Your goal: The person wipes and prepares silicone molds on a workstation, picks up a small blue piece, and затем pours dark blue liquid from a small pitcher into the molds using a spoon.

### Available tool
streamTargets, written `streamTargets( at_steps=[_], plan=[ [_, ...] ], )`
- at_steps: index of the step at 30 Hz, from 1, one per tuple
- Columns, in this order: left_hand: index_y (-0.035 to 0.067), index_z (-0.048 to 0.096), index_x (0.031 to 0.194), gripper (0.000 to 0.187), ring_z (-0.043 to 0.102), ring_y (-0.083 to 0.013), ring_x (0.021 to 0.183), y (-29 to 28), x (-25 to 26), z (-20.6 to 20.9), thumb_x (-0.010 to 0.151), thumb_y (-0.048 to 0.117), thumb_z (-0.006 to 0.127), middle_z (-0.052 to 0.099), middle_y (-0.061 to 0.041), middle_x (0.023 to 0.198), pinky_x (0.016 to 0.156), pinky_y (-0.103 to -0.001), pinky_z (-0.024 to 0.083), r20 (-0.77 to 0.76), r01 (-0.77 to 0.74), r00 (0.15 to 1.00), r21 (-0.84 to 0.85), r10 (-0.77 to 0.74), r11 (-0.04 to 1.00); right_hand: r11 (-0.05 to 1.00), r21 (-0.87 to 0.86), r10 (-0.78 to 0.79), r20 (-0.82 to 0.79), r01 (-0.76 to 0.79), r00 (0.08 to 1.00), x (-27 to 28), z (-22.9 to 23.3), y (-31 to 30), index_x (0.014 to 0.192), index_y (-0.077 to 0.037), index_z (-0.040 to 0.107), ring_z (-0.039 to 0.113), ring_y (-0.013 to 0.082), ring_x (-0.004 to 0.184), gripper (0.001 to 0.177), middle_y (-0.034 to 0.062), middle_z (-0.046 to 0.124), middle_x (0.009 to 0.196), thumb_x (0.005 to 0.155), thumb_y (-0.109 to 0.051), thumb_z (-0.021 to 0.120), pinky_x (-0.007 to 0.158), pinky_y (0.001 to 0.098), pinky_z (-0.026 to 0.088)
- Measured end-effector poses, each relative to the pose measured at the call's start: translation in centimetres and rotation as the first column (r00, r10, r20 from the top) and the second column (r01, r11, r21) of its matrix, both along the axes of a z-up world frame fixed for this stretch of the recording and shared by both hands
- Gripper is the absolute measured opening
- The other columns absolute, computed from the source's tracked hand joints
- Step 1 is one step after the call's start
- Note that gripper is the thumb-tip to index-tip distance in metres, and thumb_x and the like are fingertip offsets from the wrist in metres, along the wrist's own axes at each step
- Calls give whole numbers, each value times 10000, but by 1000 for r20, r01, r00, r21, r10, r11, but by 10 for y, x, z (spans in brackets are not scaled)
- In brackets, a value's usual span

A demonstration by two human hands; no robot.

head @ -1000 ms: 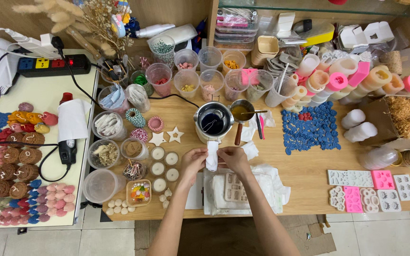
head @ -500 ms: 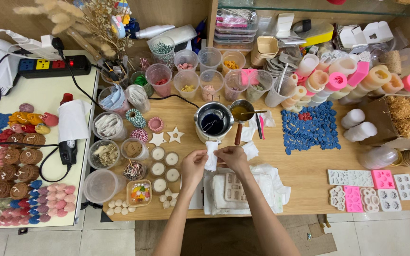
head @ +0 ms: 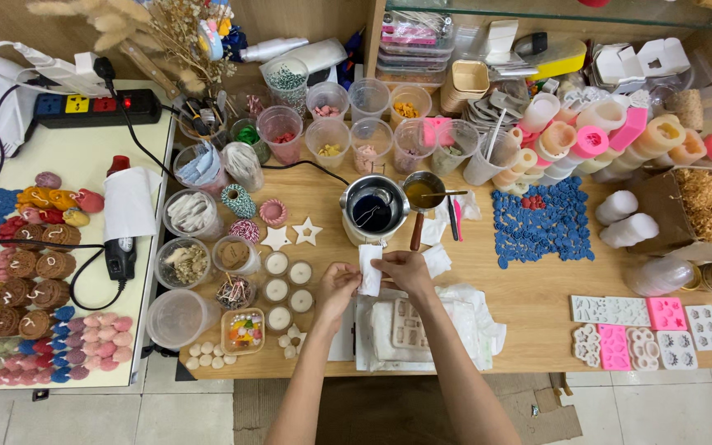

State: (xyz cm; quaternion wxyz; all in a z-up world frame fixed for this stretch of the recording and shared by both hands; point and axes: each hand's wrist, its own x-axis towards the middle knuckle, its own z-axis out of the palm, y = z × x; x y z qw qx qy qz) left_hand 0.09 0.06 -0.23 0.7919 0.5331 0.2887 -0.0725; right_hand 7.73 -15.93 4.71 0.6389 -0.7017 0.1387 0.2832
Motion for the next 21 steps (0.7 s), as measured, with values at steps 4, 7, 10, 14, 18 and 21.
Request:
streamTargets(
  at_steps=[4,7,10,14,18,21],
  plan=[
    [61,675,1114,179,573,-144,787,2,1,-3,944,4,673,744,-84,985,684,-273,454,-29,69,997,26,-68,997,997,-75,-2,-7,2,1000,0,-1,0,952,39,749,702,157,674,249,84,744,826,822,-157,832,592,289,595],
    [63,683,1114,182,639,-115,856,0,1,10,940,19,648,764,-38,1010,715,-268,468,-24,51,998,0,-51,999,995,-99,9,-7,-10,1000,1,-5,1,933,30,749,674,137,644,247,73,724,788,818,-168,842,560,272,567],
    [59,746,1105,183,700,-106,852,-7,-3,33,958,109,648,772,-31,946,778,-251,539,37,49,997,321,-64,946,994,-105,1,5,-1,1000,2,-7,3,921,28,748,653,134,633,245,67,719,781,813,-167,851,546,273,540],
    [-12,752,1021,234,729,-152,779,-14,-1,58,932,204,744,781,-97,864,732,-296,572,48,54,995,521,-92,852,987,-161,8,33,-2,999,-1,-2,4,922,33,754,675,130,682,263,65,738,811,823,-192,847,577,273,558],
    [-26,758,981,242,760,-169,741,-14,2,65,852,174,798,791,-121,847,699,-309,594,88,43,989,585,-116,810,995,-103,-18,-11,17,1000,-1,-2,5,1001,4,780,718,137,743,300,67,763,860,900,-278,770,618,273,591],
    [-21,772,976,216,770,-165,732,-14,5,66,856,158,777,797,-122,845,693,-305,599,77,51,990,574,-115,817,998,-16,-53,-39,53,998,1,-11,-2,1034,3,788,742,127,801,305,45,771,906,894,-265,745,648,275,622]
  ],
)
